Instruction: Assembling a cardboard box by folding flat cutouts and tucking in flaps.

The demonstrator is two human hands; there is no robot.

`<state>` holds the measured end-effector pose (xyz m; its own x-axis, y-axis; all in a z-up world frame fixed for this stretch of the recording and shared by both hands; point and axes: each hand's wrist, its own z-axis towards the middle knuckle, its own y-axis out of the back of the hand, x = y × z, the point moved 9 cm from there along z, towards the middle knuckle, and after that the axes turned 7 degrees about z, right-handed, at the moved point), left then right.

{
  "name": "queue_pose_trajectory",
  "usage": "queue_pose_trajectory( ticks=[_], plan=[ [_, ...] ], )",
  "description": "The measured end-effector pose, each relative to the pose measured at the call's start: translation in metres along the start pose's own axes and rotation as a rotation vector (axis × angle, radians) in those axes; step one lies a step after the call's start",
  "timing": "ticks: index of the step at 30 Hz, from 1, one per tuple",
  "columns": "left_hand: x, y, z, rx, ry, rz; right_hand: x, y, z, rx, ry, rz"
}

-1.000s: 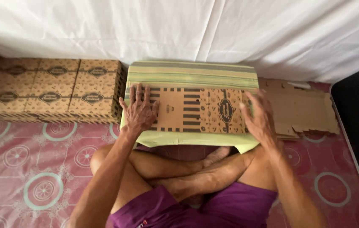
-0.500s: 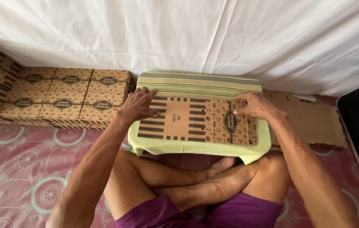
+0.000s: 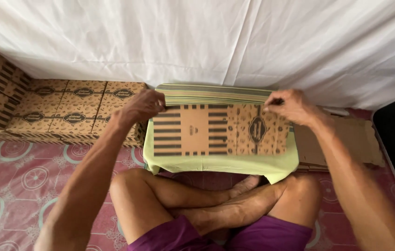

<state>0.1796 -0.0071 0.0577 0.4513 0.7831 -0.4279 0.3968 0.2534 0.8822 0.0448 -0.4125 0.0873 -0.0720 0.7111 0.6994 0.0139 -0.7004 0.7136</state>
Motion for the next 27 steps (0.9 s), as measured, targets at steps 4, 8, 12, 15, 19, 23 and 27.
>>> queue_pose_trajectory(
  ticks=[4, 8, 12, 15, 19, 23, 27],
  plan=[
    [-0.036, 0.051, -0.039, -0.157, -0.117, -0.020, 0.069, 0.033, -0.024, -0.124, 0.176, -0.014],
    [-0.086, 0.083, -0.099, -0.620, -0.437, 0.304, 0.110, 0.044, -0.064, -0.298, 0.440, -0.317],
    [-0.103, 0.029, -0.153, -0.897, -0.529, 0.857, 0.112, 0.008, -0.108, -0.383, 0.492, -0.562],
    [-0.070, -0.055, -0.149, -0.757, -0.490, 0.685, 0.058, -0.056, -0.128, -0.299, 0.540, -0.508],
    [-0.080, -0.099, -0.163, -0.665, -0.308, 0.470, 0.068, -0.118, -0.154, -0.399, 0.516, -0.433],
    [-0.092, -0.127, -0.171, -0.902, -0.314, 0.427, 0.090, -0.171, -0.153, -0.459, 0.576, -0.375],
    [-0.119, -0.158, -0.165, -0.890, -0.305, 0.508, 0.114, -0.192, -0.140, -0.491, 0.514, -0.435]
  ],
)
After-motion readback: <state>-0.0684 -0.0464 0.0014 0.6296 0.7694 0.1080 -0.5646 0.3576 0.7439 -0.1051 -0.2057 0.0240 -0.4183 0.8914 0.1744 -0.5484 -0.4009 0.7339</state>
